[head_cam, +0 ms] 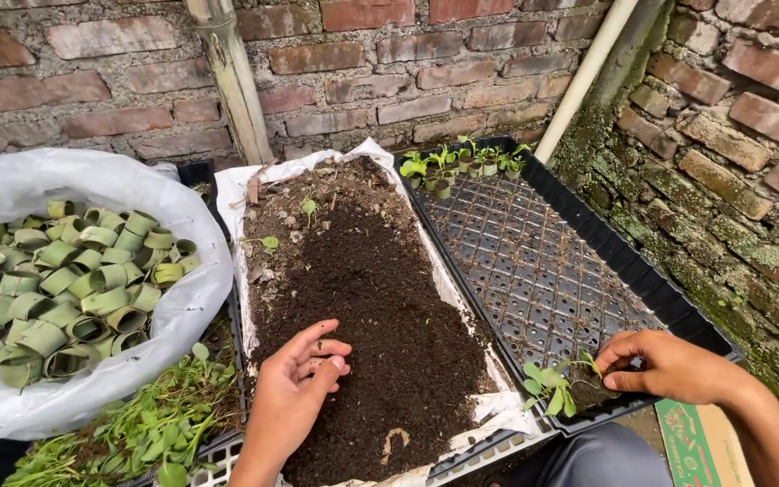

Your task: Planting small seedlings into a soil tray using biodegradable leaf pots.

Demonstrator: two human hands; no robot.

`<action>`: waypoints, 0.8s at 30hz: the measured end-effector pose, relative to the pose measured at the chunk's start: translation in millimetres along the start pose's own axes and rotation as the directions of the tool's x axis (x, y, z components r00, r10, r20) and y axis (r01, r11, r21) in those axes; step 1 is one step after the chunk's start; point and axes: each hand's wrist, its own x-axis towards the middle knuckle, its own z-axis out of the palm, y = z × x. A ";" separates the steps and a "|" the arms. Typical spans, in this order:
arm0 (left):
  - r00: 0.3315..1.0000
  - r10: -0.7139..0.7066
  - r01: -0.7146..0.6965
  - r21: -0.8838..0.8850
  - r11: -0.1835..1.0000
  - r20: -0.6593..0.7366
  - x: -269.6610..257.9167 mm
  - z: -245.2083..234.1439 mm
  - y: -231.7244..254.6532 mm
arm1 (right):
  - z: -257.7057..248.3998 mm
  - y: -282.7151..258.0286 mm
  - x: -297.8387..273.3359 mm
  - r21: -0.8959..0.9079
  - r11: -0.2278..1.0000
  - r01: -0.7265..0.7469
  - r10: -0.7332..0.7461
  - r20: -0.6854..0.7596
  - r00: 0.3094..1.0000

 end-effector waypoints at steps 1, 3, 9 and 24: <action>1.000 -0.001 0.001 0.000 1.000 -0.005 3.3 0.3 -6.6 | -6.7 -20.9 -11.8 -0.001 1.000 0.004 -0.004 0.003 1.000; 0.993 0.113 -0.113 -0.038 0.993 -0.021 9.1 -2.2 -20.4 | -19.4 -65.1 -33.5 0.077 0.985 -0.157 0.163 -0.073 0.984; 0.725 0.686 -0.637 0.325 0.699 -0.055 0.0 21.1 -29.4 | 23.4 -134.9 -12.1 -0.004 0.926 0.377 -0.351 -0.380 0.856; 0.700 0.714 -0.547 0.662 0.513 0.026 -2.2 19.5 -44.0 | 60.4 -370.0 45.2 -0.317 0.772 0.551 -0.633 -0.303 0.712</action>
